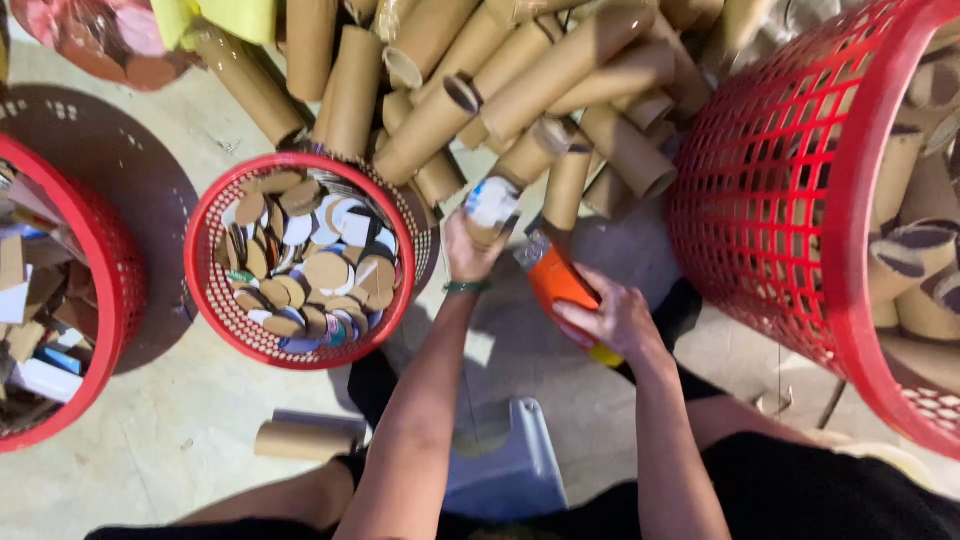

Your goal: Assembling paper tubes by manually inserting cardboard end-caps and securing them with a tape dispenser.

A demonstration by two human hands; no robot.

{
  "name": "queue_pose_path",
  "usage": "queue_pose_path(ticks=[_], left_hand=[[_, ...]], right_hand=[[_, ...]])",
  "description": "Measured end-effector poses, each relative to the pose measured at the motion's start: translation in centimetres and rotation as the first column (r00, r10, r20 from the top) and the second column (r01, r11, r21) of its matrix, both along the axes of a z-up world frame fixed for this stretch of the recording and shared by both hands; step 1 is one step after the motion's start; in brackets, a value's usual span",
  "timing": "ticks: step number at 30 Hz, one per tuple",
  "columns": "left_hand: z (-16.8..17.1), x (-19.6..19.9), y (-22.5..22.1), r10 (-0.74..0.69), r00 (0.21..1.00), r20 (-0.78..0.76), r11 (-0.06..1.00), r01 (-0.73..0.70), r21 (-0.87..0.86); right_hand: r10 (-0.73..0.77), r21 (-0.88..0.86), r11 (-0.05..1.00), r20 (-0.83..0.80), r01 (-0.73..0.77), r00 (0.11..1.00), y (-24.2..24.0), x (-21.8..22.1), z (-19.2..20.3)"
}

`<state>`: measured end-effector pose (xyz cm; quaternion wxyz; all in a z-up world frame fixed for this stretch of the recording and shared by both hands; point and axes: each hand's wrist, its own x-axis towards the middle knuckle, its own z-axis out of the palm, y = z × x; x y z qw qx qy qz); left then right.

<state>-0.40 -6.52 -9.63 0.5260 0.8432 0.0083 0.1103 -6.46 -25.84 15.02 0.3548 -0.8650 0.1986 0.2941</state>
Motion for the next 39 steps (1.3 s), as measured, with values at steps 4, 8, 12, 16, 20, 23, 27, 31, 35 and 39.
queue_pose_path(ticks=[4,8,12,16,20,23,27,31,35,39], left_hand=[[3.9,-0.5,0.6,-0.024,1.0,-0.001,0.997,0.024,-0.08],[9.9,5.2,-0.7,0.008,0.965,-0.263,1.0,-0.012,-0.013],[15.8,11.8,-2.3,-0.11,0.966,-0.234,0.939,0.023,-0.344],[13.8,13.5,-5.7,-0.226,0.96,-0.166,0.9,0.141,-0.413],[10.6,10.9,-6.7,-0.331,0.941,-0.074,0.905,0.339,0.257],[10.3,9.7,-6.9,-0.378,0.926,0.005,0.763,0.308,0.568],[7.8,9.7,-8.9,-0.577,0.789,0.212,0.684,0.324,0.654],[8.0,9.6,-10.9,-0.68,0.733,0.025,0.556,0.493,0.669],[11.2,8.8,-9.5,-0.598,0.77,-0.222,0.566,0.602,0.563],[15.9,5.6,-3.8,-0.532,0.767,-0.358,0.65,0.641,0.407]], right_hand=[[-0.063,0.116,0.992,0.117,0.049,0.991,-1.3,-0.1,0.8],[-0.177,0.115,0.979,0.063,0.169,0.982,-2.0,0.0,1.2],[-0.244,0.238,0.954,0.25,0.185,0.937,-1.9,-0.4,1.0],[-0.329,0.272,0.927,0.251,0.26,0.91,-1.7,0.1,1.3],[-0.296,0.213,0.945,0.246,0.246,0.923,-2.3,-0.4,0.5],[-0.322,0.176,0.941,0.194,0.29,0.927,-2.8,-0.7,0.6],[-0.288,0.052,0.958,0.207,0.284,0.935,-3.9,-1.7,-0.3],[-0.307,0.064,0.952,0.213,0.3,0.928,-5.0,-2.2,-1.2],[-0.296,0.062,0.955,0.188,0.29,0.936,-5.2,-2.2,-0.8],[-0.284,0.115,0.958,0.217,0.264,0.934,-4.2,-1.9,0.6]])
